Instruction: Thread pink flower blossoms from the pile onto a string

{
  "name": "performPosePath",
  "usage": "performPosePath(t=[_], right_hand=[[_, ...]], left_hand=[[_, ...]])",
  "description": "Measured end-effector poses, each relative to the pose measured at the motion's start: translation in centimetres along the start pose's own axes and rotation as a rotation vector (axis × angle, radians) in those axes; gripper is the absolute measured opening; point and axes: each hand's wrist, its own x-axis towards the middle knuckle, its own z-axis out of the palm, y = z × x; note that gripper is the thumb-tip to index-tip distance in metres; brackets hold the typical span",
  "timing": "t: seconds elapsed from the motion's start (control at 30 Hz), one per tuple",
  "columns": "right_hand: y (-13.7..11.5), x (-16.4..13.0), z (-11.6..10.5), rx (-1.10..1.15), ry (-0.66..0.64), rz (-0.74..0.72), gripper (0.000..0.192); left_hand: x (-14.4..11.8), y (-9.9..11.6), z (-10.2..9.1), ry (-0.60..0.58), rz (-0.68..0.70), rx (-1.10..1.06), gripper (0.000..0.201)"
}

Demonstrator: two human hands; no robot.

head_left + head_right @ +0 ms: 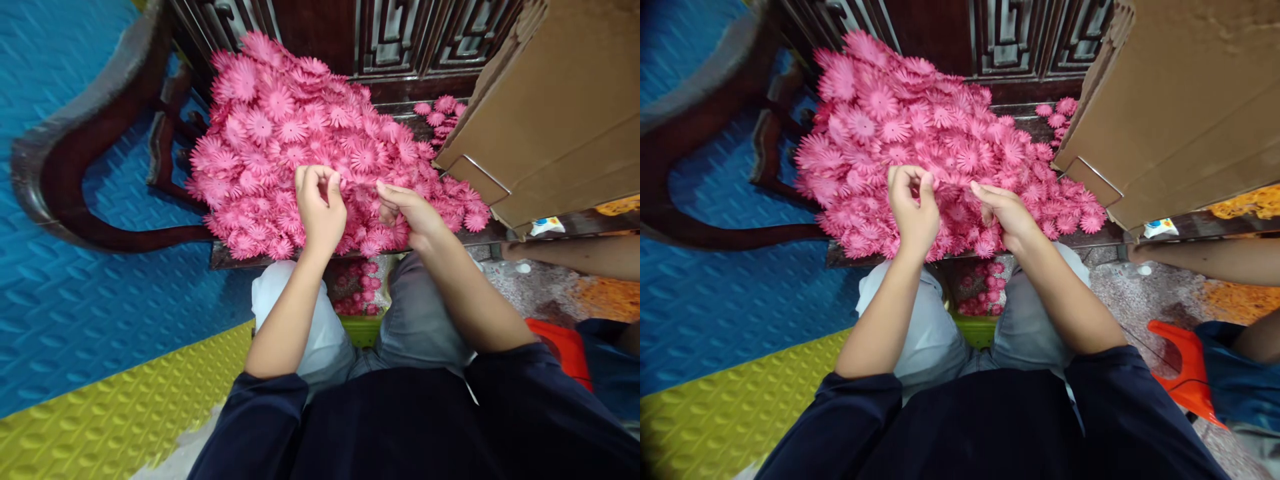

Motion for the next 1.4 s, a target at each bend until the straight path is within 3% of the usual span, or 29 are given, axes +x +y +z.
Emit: performPosePath(t=[0.3, 0.43, 0.47, 0.57, 0.63, 0.7, 0.87, 1.03, 1.2, 1.4], right_hand=[[0.2, -0.4, 1.5, 0.01, 0.115, -0.029, 0.025], [0.1, 0.0, 1.0, 0.102, 0.233, 0.005, 0.026], [0.0, 0.1, 0.7, 0.1, 0.243, -0.006, 0.029], [0.0, 0.2, 0.2, 0.021, 0.195, -0.056, 0.032], [0.1, 0.1, 0.0, 0.003, 0.15, -0.034, 0.034], [0.3, 0.1, 0.0, 0.032, 0.119, 0.01, 0.039], [0.5, 0.5, -0.1, 0.064, 0.112, 0.004, 0.044], [0.4, 0.5, 0.2, 0.089, 0.09, 0.031, 0.031], [0.1, 0.4, 0.4, 0.086, 0.087, 0.03, 0.017], [0.0, 0.3, 0.6, -0.036, 0.057, -0.02, 0.022]], left_hand=[[0.7, -1.2, -0.2, 0.257, -0.08, 0.003, 0.021], [2.8, -3.7, -1.6, 0.622, -0.231, 0.005, 0.022], [3.3, -4.2, -2.0, 0.639, -0.242, 0.029, 0.021], [3.9, -5.1, -2.7, 0.423, -0.185, 0.103, 0.015], [3.5, -5.0, -2.5, 0.242, -0.139, 0.144, 0.013], [2.8, -4.6, -1.9, 0.14, -0.097, 0.171, 0.016], [1.4, -2.5, -1.0, 0.059, -0.014, 0.141, 0.017], [0.5, 0.3, -0.8, -0.142, 0.082, 0.047, 0.015], [-0.1, 1.5, -0.7, -0.121, 0.079, 0.101, 0.016], [-0.2, 1.5, -0.8, -0.167, 0.06, 0.123, 0.018]])
